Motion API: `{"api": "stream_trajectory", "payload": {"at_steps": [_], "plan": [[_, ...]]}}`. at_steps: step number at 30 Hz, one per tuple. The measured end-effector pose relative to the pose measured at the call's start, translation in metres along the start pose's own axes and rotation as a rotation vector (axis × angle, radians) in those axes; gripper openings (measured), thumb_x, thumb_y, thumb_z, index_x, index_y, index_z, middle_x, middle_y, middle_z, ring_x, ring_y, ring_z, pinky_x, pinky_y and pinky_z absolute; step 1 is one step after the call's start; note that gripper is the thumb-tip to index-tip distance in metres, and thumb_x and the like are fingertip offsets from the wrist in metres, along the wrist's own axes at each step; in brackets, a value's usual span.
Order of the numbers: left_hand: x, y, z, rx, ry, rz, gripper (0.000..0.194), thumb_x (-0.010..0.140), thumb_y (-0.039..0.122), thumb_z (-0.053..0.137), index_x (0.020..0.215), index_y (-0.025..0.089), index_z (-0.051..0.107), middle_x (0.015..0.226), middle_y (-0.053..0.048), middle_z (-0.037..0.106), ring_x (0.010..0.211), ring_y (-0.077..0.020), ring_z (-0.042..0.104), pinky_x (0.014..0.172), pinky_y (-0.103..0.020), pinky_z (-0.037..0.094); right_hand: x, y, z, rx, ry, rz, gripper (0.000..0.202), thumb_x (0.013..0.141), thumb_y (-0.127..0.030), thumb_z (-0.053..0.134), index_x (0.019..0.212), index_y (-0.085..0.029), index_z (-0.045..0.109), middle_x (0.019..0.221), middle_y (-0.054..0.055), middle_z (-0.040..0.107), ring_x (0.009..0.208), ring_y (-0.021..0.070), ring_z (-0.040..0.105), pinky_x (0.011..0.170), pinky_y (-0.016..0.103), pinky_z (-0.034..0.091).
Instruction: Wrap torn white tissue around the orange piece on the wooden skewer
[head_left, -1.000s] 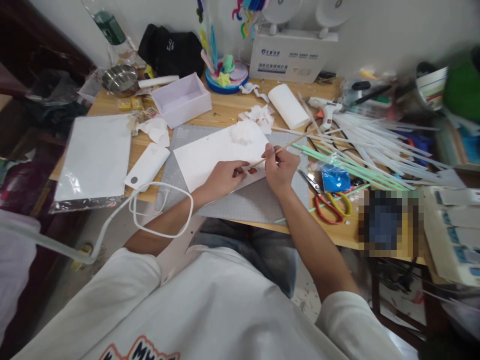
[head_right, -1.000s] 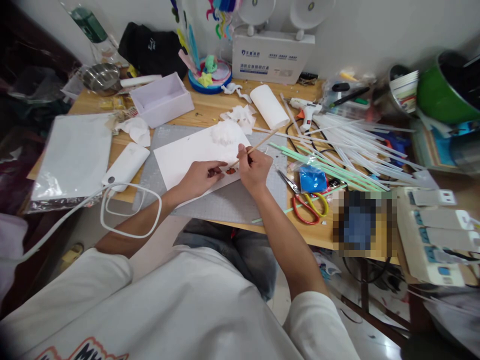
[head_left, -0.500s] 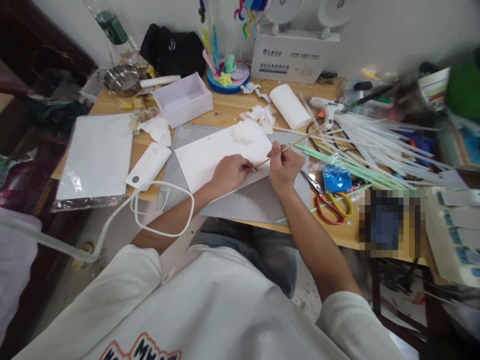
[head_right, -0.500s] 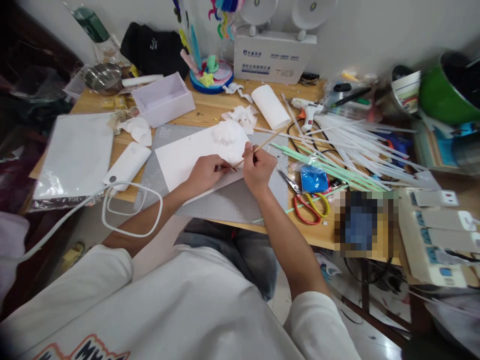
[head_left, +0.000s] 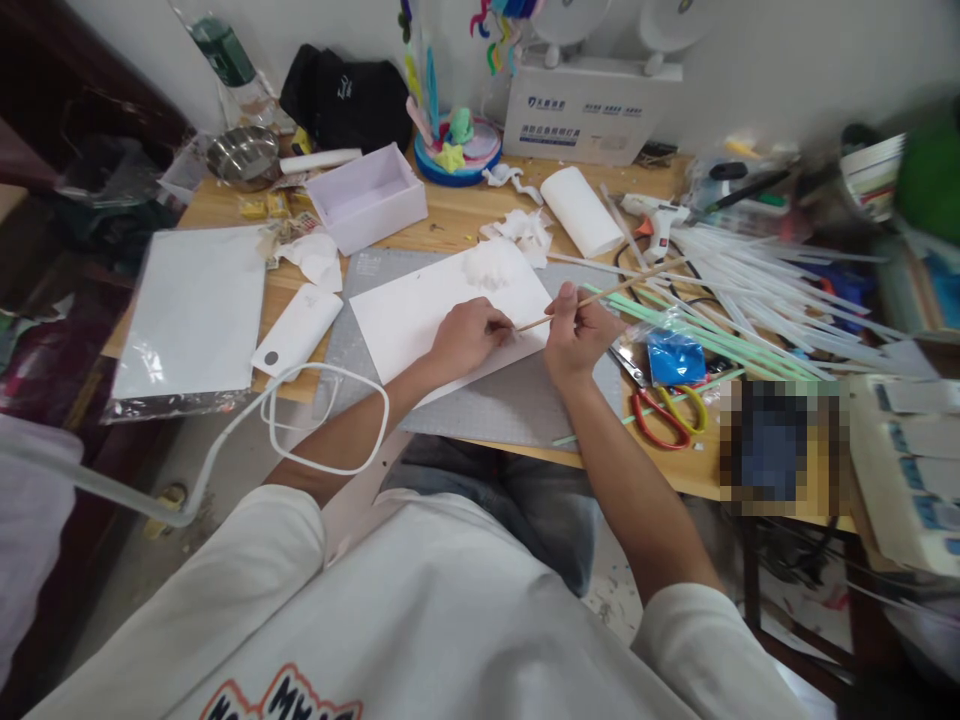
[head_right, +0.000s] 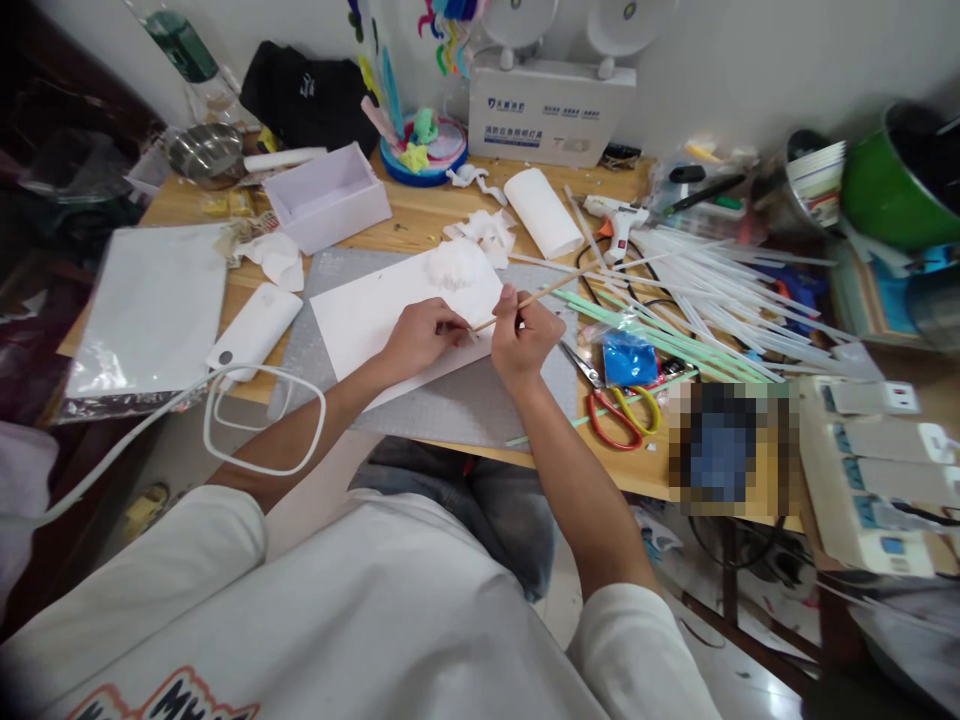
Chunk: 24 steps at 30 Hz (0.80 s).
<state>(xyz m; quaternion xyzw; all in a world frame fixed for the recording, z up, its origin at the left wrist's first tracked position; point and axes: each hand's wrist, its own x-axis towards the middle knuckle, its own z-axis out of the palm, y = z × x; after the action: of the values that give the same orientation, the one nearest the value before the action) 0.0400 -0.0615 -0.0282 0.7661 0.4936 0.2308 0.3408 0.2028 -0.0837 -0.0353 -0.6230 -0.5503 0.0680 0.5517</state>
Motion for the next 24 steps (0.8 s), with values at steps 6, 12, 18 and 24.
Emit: {"api": "stream_trajectory", "payload": {"at_steps": [6, 12, 18, 24], "plan": [[0.0011, -0.0041, -0.0019, -0.013, -0.019, 0.018, 0.02, 0.087, 0.019, 0.064, 0.092, 0.02, 0.083, 0.092, -0.005, 0.072, 0.082, -0.0174, 0.065, 0.081, -0.031, 0.05, -0.0033, -0.0029, -0.0009, -0.09, -0.118, -0.114, 0.064, 0.1, -0.063, 0.033, 0.055, -0.022, 0.053, 0.048, -0.001, 0.048, 0.05, 0.0099, 0.043, 0.058, 0.032, 0.03], [0.0042, -0.0045, -0.0023, -0.012, -0.035, 0.008, 0.02, 0.088, 0.021, 0.064, 0.096, 0.018, 0.083, 0.094, -0.006, 0.073, 0.085, -0.018, 0.065, 0.08, -0.031, 0.048, -0.0025, -0.0022, 0.0003, -0.1, -0.131, -0.123, 0.06, 0.1, -0.059, 0.036, 0.056, -0.022, 0.051, 0.049, -0.002, 0.044, 0.05, 0.0098, 0.04, 0.058, 0.032, 0.028], [0.0031, -0.0039, -0.0019, 0.0, -0.023, 0.01, 0.018, 0.088, 0.022, 0.066, 0.095, 0.019, 0.083, 0.092, -0.006, 0.073, 0.081, -0.0169, 0.064, 0.079, -0.03, 0.049, -0.0031, -0.0028, 0.0006, -0.111, -0.167, -0.155, 0.057, 0.1, -0.058, 0.036, 0.055, -0.023, 0.043, 0.051, -0.002, 0.04, 0.052, 0.0102, 0.036, 0.058, 0.032, 0.028], [0.0007, -0.0097, -0.0016, -0.025, 0.022, 0.054, 0.027, 0.092, 0.019, 0.058, 0.107, 0.018, 0.08, 0.101, -0.008, 0.076, 0.088, -0.0181, 0.068, 0.083, -0.031, 0.052, 0.0, -0.0031, 0.0059, -0.076, -0.246, -0.191, 0.054, 0.1, -0.055, 0.038, 0.056, -0.023, 0.038, 0.051, -0.003, 0.039, 0.052, 0.0095, 0.035, 0.058, 0.031, 0.029]]}}
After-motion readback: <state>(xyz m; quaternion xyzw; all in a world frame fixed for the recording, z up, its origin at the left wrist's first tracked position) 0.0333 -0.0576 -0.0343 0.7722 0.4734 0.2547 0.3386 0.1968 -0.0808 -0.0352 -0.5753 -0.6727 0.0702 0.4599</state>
